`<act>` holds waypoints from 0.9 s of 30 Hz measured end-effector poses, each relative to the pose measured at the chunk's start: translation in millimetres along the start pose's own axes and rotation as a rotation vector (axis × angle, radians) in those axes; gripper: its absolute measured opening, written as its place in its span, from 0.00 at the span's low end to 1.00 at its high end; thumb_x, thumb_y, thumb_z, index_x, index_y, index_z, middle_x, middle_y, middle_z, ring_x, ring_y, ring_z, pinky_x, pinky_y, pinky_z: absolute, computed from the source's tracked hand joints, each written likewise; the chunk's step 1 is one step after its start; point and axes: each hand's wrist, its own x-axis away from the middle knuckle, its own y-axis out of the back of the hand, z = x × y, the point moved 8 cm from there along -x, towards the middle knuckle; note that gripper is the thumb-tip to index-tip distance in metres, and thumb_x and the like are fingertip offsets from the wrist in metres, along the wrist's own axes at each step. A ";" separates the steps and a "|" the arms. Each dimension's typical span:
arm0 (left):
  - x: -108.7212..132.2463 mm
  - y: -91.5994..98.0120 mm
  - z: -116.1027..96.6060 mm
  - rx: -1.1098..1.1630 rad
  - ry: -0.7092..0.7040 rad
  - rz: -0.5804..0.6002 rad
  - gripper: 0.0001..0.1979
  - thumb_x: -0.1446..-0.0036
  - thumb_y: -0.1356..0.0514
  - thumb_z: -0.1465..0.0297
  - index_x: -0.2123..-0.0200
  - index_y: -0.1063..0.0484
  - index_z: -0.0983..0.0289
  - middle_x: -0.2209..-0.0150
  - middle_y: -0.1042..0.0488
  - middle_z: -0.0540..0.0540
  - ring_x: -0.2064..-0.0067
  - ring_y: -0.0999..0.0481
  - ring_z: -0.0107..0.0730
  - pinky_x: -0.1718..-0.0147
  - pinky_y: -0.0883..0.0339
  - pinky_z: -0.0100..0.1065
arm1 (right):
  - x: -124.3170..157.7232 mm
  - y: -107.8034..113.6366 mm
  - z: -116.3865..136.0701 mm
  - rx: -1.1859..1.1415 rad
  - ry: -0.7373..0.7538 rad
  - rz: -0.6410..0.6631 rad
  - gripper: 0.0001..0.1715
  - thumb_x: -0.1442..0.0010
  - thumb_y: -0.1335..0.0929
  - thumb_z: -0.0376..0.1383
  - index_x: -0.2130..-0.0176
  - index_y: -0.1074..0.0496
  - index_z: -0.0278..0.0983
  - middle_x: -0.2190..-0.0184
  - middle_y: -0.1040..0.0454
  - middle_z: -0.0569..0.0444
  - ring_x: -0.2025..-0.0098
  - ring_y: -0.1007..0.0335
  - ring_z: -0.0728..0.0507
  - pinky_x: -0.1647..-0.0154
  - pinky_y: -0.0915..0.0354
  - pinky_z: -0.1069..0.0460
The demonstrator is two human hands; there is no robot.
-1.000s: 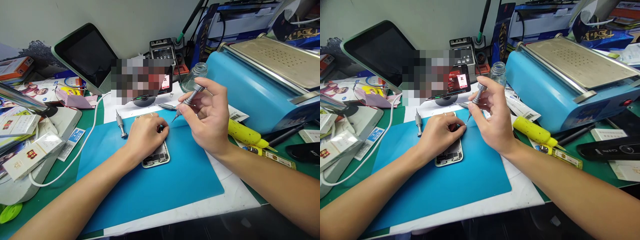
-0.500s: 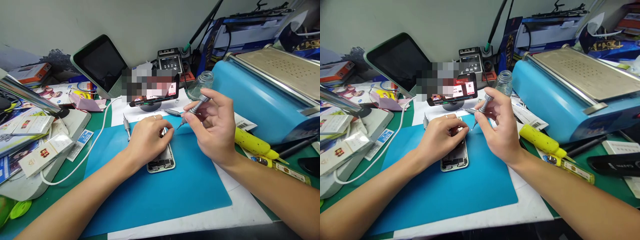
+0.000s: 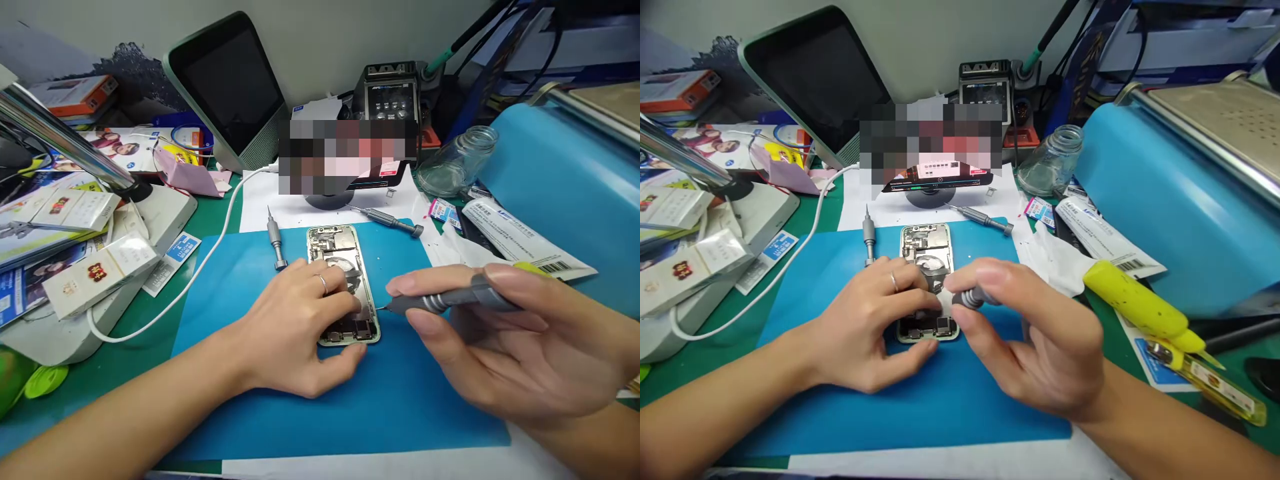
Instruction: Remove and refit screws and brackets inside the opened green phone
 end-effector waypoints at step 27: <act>0.5 -4.4 0.3 -0.010 -0.091 -0.038 0.16 0.32 0.39 0.63 0.70 0.19 0.64 0.69 0.26 0.53 0.68 0.32 0.31 0.68 0.44 0.41 | 1.2 -14.9 -2.2 -0.089 0.045 0.117 0.46 0.42 0.28 0.21 0.31 0.37 0.48 0.58 0.20 0.52 0.60 0.18 0.45 0.65 0.19 0.52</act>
